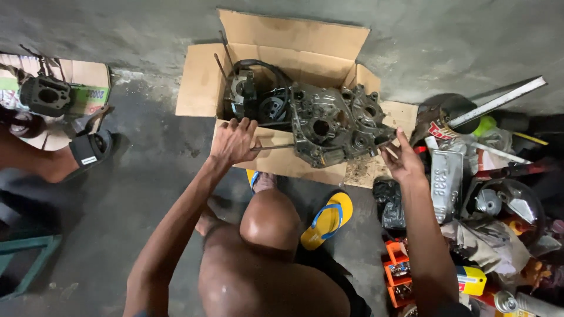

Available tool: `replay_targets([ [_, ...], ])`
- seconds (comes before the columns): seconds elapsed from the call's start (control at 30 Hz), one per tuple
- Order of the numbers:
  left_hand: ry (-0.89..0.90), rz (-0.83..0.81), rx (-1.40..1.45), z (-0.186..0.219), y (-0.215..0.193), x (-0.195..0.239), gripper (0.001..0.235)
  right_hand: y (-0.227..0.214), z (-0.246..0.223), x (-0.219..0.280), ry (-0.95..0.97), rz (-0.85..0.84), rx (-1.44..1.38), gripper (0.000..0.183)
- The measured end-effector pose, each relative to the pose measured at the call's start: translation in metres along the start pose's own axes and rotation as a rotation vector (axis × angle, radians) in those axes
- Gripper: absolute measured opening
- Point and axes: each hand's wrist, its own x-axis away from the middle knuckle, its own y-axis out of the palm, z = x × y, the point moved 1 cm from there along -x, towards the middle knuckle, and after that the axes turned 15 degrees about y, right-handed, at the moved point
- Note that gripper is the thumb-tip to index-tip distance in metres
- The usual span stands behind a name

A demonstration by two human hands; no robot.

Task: Cleaning and scraping debris from a motorcycle engine casing using a brush and a small tool.

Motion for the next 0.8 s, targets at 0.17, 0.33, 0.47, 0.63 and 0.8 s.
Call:
replay_targets([
  [0.17, -0.004, -0.026, 0.011, -0.006, -0.013, 0.003, 0.058, 0.014, -0.008, 0.010, -0.059, 0.063, 0.020, 0.116],
  [0.33, -0.074, 0.012, 0.081, 0.000, -0.012, 0.001, 0.078, 0.014, -0.005, 0.014, -0.056, 0.070, -0.001, 0.112],
  [0.47, -0.022, 0.181, 0.002, -0.007, 0.000, -0.001, 0.077, 0.027, -0.015, 0.041, -0.071, 0.093, 0.088, 0.085],
  [0.63, -0.002, 0.238, -0.020, -0.013, 0.002, -0.005, 0.080, 0.029, -0.018, 0.047, -0.080, 0.096, 0.147, 0.068],
  [0.8, -0.001, 0.192, 0.024, -0.010, 0.032, -0.009, 0.082, 0.025, -0.022, 0.038, -0.116, 0.061, 0.125, 0.063],
])
